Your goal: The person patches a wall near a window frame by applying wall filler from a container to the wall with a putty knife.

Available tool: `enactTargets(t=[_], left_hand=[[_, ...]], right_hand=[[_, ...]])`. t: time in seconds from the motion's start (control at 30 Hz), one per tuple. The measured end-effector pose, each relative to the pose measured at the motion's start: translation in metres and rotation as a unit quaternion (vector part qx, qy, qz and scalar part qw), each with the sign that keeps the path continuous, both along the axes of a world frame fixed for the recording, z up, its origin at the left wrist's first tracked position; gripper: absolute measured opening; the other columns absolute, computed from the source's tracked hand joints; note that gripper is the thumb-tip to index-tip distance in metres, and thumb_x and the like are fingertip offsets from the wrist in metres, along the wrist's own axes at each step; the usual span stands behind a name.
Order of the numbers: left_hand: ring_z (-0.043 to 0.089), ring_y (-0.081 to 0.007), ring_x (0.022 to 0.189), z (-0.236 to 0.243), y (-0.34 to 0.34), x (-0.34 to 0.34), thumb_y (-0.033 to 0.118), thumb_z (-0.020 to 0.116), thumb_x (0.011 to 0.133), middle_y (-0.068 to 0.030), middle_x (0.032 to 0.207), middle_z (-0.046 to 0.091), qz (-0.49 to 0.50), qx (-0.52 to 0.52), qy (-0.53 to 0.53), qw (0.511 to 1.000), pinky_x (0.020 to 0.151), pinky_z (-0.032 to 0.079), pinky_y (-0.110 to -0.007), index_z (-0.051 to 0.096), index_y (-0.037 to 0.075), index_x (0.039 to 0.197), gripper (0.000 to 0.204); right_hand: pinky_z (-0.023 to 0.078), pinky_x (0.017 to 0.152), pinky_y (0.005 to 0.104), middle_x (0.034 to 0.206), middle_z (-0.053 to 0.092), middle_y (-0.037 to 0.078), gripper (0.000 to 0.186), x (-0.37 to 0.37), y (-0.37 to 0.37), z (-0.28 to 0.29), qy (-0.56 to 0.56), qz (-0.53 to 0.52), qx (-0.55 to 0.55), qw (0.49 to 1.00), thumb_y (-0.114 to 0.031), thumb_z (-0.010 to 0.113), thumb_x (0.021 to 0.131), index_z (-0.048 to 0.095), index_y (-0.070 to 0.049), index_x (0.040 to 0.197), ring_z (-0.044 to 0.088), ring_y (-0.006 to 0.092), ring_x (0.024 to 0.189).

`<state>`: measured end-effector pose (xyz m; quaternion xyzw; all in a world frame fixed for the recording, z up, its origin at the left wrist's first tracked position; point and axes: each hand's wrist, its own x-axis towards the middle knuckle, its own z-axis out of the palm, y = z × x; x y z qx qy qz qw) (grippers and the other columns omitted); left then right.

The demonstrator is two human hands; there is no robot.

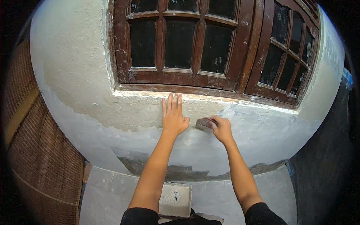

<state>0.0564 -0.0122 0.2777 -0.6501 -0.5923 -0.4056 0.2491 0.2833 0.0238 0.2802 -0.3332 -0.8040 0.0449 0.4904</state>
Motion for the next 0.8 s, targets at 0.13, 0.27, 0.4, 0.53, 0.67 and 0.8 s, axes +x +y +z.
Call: enactTargets(t=[0.13, 0.27, 0.4, 0.53, 0.67, 0.8], left_hand=[[0.019, -0.0356, 0.144, -0.001, 0.000, -0.002, 0.027, 0.064, 0.070, -0.0178, 0.147, 0.031, -0.011, -0.018, 0.004, 1.000, 0.118, 0.008, -0.058, 0.027, 0.000, 0.147, 0.090], [0.019, -0.0355, 0.144, -0.001, 0.001, -0.002, 0.028, 0.065, 0.070, -0.0176, 0.147, 0.031, -0.004, -0.020, 0.004, 1.000, 0.118, 0.008, -0.058, 0.026, 0.000, 0.148, 0.091], [0.019, -0.0352, 0.144, -0.001, 0.001, 0.000, 0.028, 0.066, 0.070, -0.0158, 0.147, 0.031, -0.014, -0.008, -0.001, 1.000, 0.118, 0.008, -0.058, 0.025, 0.000, 0.148, 0.092], [0.019, -0.0349, 0.144, -0.002, 0.001, -0.005, 0.029, 0.066, 0.070, -0.0149, 0.148, 0.030, -0.001, -0.018, 0.009, 1.000, 0.119, 0.008, -0.058, 0.026, 0.001, 0.148, 0.092], [0.019, -0.0350, 0.144, 0.000, 0.003, -0.002, 0.028, 0.067, 0.071, -0.0153, 0.147, 0.031, -0.010, -0.009, -0.007, 1.000, 0.119, 0.007, -0.057, 0.026, 0.001, 0.148, 0.091], [0.018, -0.0355, 0.144, -0.001, 0.001, -0.005, 0.028, 0.067, 0.071, -0.0160, 0.147, 0.031, -0.014, -0.017, -0.001, 1.000, 0.119, 0.007, -0.058, 0.025, 0.000, 0.147, 0.092]], right_hand=[[0.053, 0.072, 0.0381, 0.085, 0.070, 0.019, 0.019, -0.004, 0.002, 0.015, -0.083, -0.052, 0.053, 0.994, -0.002, 0.066, 0.077, 0.070, -0.003, 0.096, 0.069, 0.0340, 0.078], [0.052, 0.071, 0.0393, 0.085, 0.068, 0.020, 0.020, -0.005, 0.001, 0.014, 0.032, 0.001, 0.000, 0.999, -0.002, 0.066, 0.078, 0.069, -0.004, 0.097, 0.066, 0.0375, 0.078], [0.053, 0.073, 0.0397, 0.088, 0.069, 0.018, 0.021, -0.004, 0.007, 0.010, -0.081, -0.038, 0.032, 0.995, -0.001, 0.065, 0.077, 0.071, -0.006, 0.096, 0.068, 0.0360, 0.079], [0.053, 0.073, 0.0412, 0.083, 0.068, 0.020, 0.019, -0.001, 0.000, 0.019, 0.042, -0.055, -0.016, 0.997, -0.002, 0.066, 0.075, 0.070, -0.005, 0.094, 0.066, 0.0384, 0.077], [0.053, 0.074, 0.0419, 0.083, 0.067, 0.020, 0.015, -0.002, 0.008, 0.010, -0.075, -0.013, -0.027, 0.997, -0.003, 0.066, 0.076, 0.069, -0.005, 0.091, 0.066, 0.0384, 0.077], [0.052, 0.071, 0.0413, 0.082, 0.067, 0.020, 0.015, -0.002, -0.001, 0.023, 0.031, -0.023, -0.020, 0.999, -0.003, 0.066, 0.076, 0.069, -0.005, 0.091, 0.066, 0.0380, 0.077]])
